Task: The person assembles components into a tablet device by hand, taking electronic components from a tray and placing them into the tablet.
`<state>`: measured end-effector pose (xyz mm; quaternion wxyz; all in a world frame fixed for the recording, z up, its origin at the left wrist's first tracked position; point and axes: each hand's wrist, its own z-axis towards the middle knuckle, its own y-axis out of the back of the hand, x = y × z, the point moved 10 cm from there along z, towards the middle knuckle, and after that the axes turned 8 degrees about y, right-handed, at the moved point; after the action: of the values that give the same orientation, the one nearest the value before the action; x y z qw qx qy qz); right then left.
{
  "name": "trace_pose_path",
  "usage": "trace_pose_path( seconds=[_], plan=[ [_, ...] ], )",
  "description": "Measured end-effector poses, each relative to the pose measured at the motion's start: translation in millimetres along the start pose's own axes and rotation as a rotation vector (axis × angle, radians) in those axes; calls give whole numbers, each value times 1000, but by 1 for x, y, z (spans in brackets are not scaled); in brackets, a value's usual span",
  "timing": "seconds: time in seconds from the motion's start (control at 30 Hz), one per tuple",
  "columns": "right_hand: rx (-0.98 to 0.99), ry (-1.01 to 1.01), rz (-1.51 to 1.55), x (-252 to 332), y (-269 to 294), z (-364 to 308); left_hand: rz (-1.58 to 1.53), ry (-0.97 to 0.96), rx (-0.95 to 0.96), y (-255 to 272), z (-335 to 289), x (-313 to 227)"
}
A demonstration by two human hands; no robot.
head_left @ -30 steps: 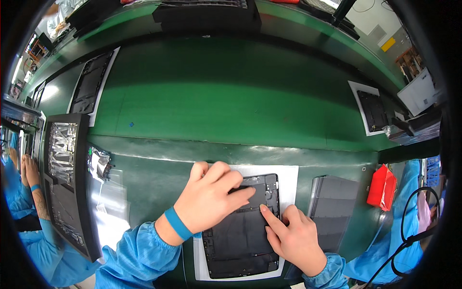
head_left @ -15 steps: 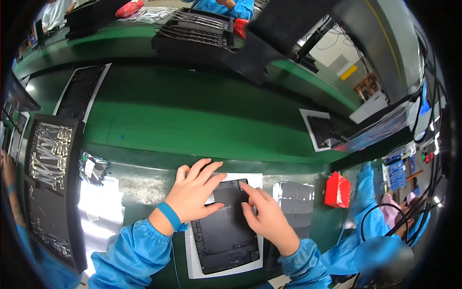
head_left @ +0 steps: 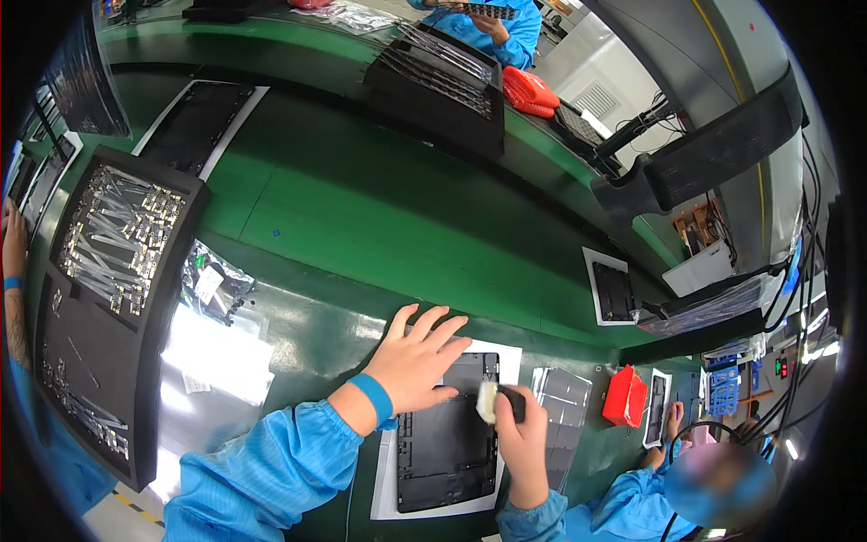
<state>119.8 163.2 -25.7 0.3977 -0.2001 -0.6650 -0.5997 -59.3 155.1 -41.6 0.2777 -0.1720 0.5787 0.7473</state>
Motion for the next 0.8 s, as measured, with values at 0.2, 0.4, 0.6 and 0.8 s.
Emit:
trace_pose_path(
  seconds=[0.2, 0.4, 0.6, 0.8],
  plan=[
    [-72, 239, -457, 39, -27, 15, -31, 1, -1, -1, 1, 1],
    [-94, 293, -784, 50, -46, 23, -283, 85, -182, 12, 2, 14],
    [-54, 521, -983, 74, -90, 10, -624, 226, -274, 21, 8, 36],
    [61, 555, -539, 87, -90, -5, -891, 405, -239, 15, 1, 59]
  ],
)
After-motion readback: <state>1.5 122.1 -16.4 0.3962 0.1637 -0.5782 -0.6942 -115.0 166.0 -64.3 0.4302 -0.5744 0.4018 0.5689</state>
